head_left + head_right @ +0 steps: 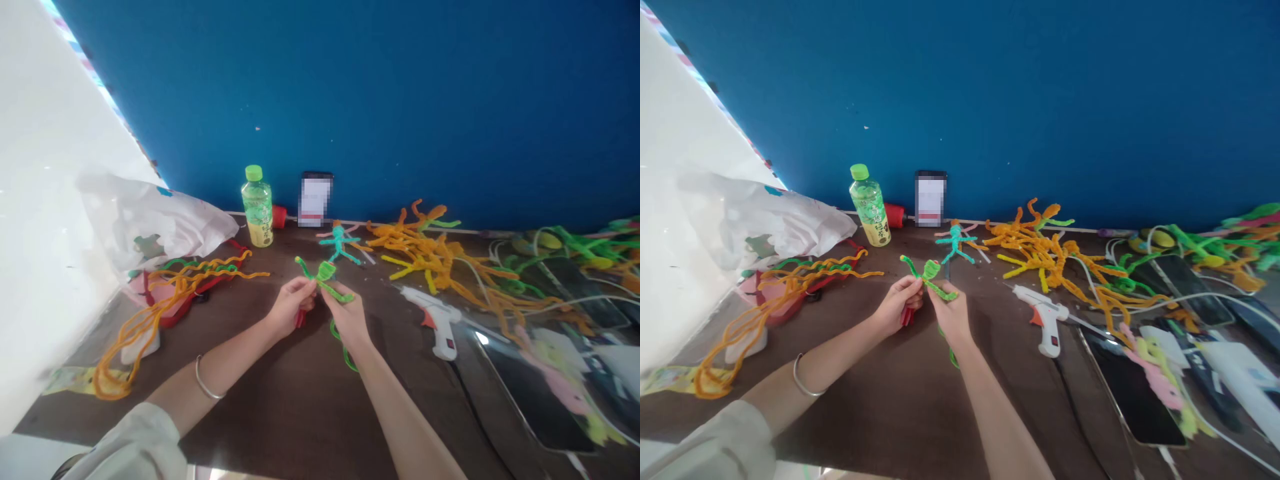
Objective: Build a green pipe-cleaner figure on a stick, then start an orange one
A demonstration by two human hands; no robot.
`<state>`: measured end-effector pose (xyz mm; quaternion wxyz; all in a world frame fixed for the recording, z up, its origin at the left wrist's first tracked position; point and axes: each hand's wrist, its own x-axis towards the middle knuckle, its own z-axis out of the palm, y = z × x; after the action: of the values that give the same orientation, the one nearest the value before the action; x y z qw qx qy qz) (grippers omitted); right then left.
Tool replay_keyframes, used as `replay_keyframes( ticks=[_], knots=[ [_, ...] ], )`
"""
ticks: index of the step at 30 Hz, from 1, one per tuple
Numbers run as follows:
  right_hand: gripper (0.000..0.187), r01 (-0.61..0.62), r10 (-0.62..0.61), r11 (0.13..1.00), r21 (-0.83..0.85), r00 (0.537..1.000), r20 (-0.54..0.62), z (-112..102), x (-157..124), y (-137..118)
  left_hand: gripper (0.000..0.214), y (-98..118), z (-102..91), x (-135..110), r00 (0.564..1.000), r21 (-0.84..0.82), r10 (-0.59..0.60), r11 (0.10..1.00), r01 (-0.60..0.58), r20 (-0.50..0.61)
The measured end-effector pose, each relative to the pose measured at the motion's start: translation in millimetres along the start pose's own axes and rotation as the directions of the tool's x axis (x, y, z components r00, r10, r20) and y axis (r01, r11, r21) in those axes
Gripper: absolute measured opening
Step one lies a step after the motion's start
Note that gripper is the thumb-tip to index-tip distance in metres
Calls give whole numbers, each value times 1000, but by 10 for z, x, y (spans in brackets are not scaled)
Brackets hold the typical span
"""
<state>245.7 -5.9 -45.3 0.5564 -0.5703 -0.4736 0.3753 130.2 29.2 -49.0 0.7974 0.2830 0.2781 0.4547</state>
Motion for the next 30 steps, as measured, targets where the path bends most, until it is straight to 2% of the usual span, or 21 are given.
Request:
replay_keyframes(
  ticks=[9, 16, 21, 26, 30],
  knots=[
    [13, 192, -205, 937, -290, 979, -14, -30, 29, -7, 32, 15, -51, 35, 998, 49, -68, 997, 67, 17],
    [7, 348, -367, 865, -361, 930, 15, -87, 22, -41, 34, 48, -48, 23, 985, 60, -152, 987, 148, 79],
    [17, 351, -379, 839, -417, 925, 16, -136, 24, -16, 32, 42, -45, 11, 984, 8, -164, 986, 164, 72],
    [15, 358, -402, 818, -450, 916, -1, -141, 25, 16, 30, 63, -20, -14, 969, -40, -230, 971, 235, 93],
    [13, 381, -424, 806, -453, 906, 8, -142, 25, 14, 29, 62, -3, -30, 981, -14, -174, 984, 176, 81]
  ],
)
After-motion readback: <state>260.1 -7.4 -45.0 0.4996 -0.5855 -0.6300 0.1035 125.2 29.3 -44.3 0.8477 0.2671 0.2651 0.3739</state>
